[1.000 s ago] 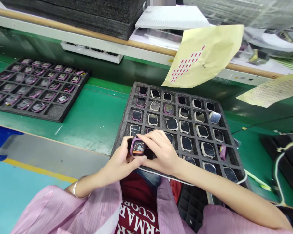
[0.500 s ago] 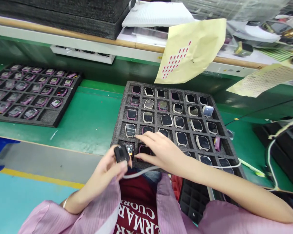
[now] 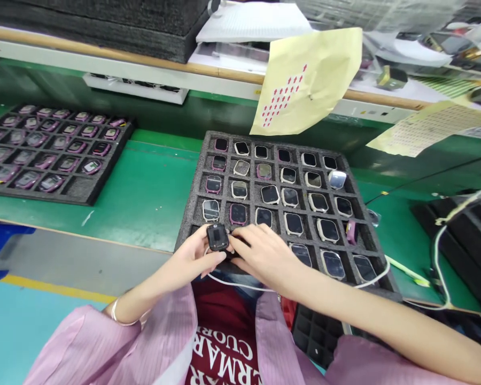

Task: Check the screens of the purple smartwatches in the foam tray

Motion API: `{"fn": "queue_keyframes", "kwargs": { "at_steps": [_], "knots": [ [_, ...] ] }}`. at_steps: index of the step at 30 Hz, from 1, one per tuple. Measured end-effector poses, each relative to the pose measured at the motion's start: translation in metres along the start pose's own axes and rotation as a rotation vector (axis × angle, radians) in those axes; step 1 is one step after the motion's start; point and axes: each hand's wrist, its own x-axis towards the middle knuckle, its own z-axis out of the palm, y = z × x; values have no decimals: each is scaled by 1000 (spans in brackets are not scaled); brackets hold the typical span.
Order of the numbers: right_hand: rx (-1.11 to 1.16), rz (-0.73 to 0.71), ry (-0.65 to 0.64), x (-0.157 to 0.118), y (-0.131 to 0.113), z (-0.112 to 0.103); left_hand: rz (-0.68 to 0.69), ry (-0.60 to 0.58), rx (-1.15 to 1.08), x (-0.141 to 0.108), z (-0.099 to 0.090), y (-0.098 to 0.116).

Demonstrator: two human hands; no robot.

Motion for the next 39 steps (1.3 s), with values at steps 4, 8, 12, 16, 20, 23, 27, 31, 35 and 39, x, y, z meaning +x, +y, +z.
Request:
{"fn": "queue_keyframes", "kwargs": {
  "at_steps": [4, 8, 12, 16, 20, 23, 27, 31, 35, 39],
  "knots": [
    [23, -23, 25, -2, 1, 5, -16, 20, -19, 4, 0, -1],
    [284, 12, 25, 0, 19, -4, 24, 74, -48, 4, 0, 2],
    [699, 82, 226, -2, 43, -27, -9, 36, -64, 8, 0, 5],
    [777, 29, 318, -4, 45, -30, -64, -93, -119, 18, 7, 4],
    [583, -49, 259, -4, 36, -15, -71, -98, -98, 24, 15, 1],
    [414, -104, 214, -2, 35, -8, -77, -70, -3, 25, 18, -1],
    [394, -136, 195, -1, 36, -4, -79, 7, 86, 23, 20, -7],
    [491, -139, 233, -2, 35, 5, -76, 42, 93, 21, 22, -13],
    [540, -144, 281, -5, 33, 9, -81, 36, 111, 18, 24, -14],
    [577, -121, 324, -5, 31, 8, -47, 54, 105, 16, 25, -12]
  ]
}}
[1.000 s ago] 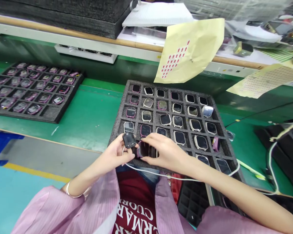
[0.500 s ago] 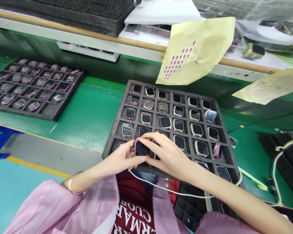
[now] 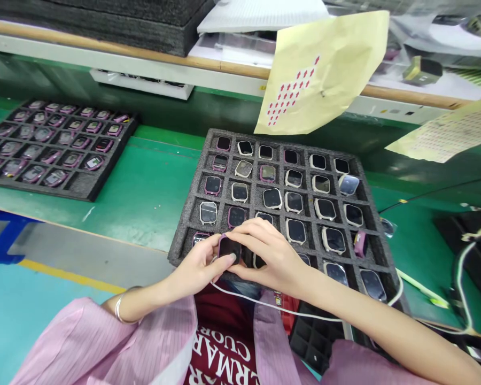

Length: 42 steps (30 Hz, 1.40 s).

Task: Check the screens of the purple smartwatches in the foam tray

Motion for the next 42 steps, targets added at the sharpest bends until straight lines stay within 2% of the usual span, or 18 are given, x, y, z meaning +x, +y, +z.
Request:
{"fn": "queue_keyframes", "kwargs": {
  "at_steps": [6, 19, 42],
  "knots": [
    [86, 11, 33, -4, 0, 2, 19, -4, 20, -1, -1, -1],
    [112, 30, 40, -8, 2, 6, 28, -17, 55, -1, -2, -2],
    [63, 6, 32, -11, 0, 6, 35, -27, 131, -3, -2, -4]
  ]
}}
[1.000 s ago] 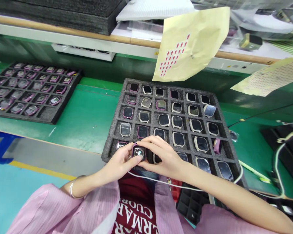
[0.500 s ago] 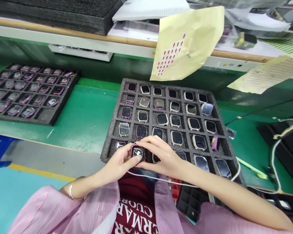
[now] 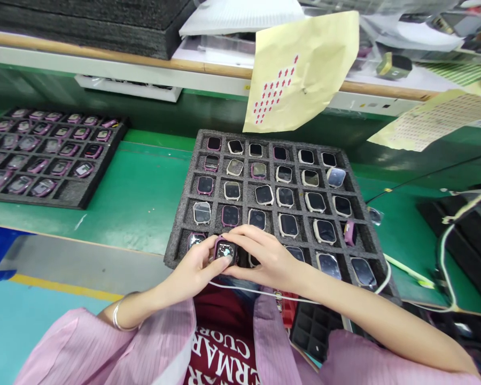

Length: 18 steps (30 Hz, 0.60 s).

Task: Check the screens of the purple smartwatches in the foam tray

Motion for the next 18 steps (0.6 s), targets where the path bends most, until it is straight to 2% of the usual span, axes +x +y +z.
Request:
{"fn": "queue_keyframes", "kwargs": {
  "at_steps": [11, 14, 16, 18],
  "knots": [
    [-46, -47, 17, 0, 1, 2, 20, -2, 27, 0, 2, -1],
    [-106, -95, 63, 3, 0, -1, 67, 11, 64, -2, 4, -1],
    [-116, -124, 114, 6, -1, -6, 84, -4, 12, -4, 5, 0],
    [-94, -92, 179, 8, -1, -10, 100, 54, -86, -7, 7, -2]
  ]
}}
